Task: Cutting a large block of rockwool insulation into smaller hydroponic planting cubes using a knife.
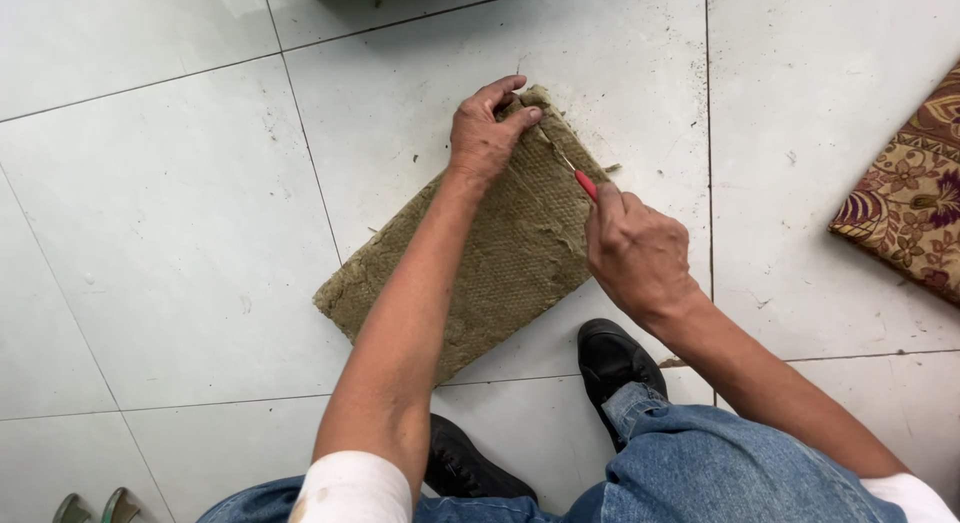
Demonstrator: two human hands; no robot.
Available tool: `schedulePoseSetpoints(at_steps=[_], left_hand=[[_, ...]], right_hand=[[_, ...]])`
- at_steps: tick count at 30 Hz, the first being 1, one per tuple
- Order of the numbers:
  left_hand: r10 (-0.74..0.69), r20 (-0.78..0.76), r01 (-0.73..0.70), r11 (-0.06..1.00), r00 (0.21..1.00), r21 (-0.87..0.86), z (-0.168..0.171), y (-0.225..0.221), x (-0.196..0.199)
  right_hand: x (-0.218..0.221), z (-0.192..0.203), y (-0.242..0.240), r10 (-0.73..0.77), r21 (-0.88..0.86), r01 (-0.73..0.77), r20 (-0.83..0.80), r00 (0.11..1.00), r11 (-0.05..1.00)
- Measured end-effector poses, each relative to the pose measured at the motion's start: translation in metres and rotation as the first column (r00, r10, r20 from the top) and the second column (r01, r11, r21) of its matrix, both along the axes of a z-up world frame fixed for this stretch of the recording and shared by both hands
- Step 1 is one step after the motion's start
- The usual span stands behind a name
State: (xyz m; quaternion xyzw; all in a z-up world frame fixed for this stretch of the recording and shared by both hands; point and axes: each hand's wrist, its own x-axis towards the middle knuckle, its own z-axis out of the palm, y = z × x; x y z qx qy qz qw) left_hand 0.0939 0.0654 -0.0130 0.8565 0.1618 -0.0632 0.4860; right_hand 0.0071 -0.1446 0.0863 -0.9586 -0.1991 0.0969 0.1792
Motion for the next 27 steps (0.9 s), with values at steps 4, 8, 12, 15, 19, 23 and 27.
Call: schedulePoseSetpoints(at_steps=[4,8,12,15,19,23,27], left_hand=[[-0.032,-0.019,0.025,0.958,0.999,-0.286,-0.018,0.016,-0.007],[0.019,0.001,-0.018,0.947,1.000,-0.321,-0.011,0.009,-0.011],[0.021,0.027,-0.015,0.977,0.999,-0.211,0.001,0.009,-0.009],[0.018,-0.006,-0.019,0.987,1.000,-0.159,0.000,0.005,-0.007],[0.016,0.026,-0.012,0.990,1.000,-0.138,0.000,0.004,-0.008],[-0.023,0.036,0.025,0.998,0.999,-0.055,0.003,0.002,-0.012],[-0.025,0.091,0.030,0.998,0.996,-0.054,-0.004,0.000,-0.014]], right_hand=[[-0.003,-0.009,-0.005,-0.036,0.040,0.035,0.020,0.999,0.999],[-0.004,-0.017,-0.006,-0.057,0.076,0.055,0.029,0.998,0.996],[-0.001,-0.002,0.000,-0.063,0.098,0.062,0.009,0.998,0.993],[0.005,0.003,0.006,-0.049,0.157,0.024,0.154,0.987,0.987],[0.010,-0.030,0.011,-0.004,0.030,0.001,0.073,0.997,1.000],[0.012,-0.008,0.008,0.027,-0.099,-0.039,-0.114,0.993,0.994],[0.007,-0.023,0.006,0.046,-0.172,-0.051,-0.031,0.998,0.984]])
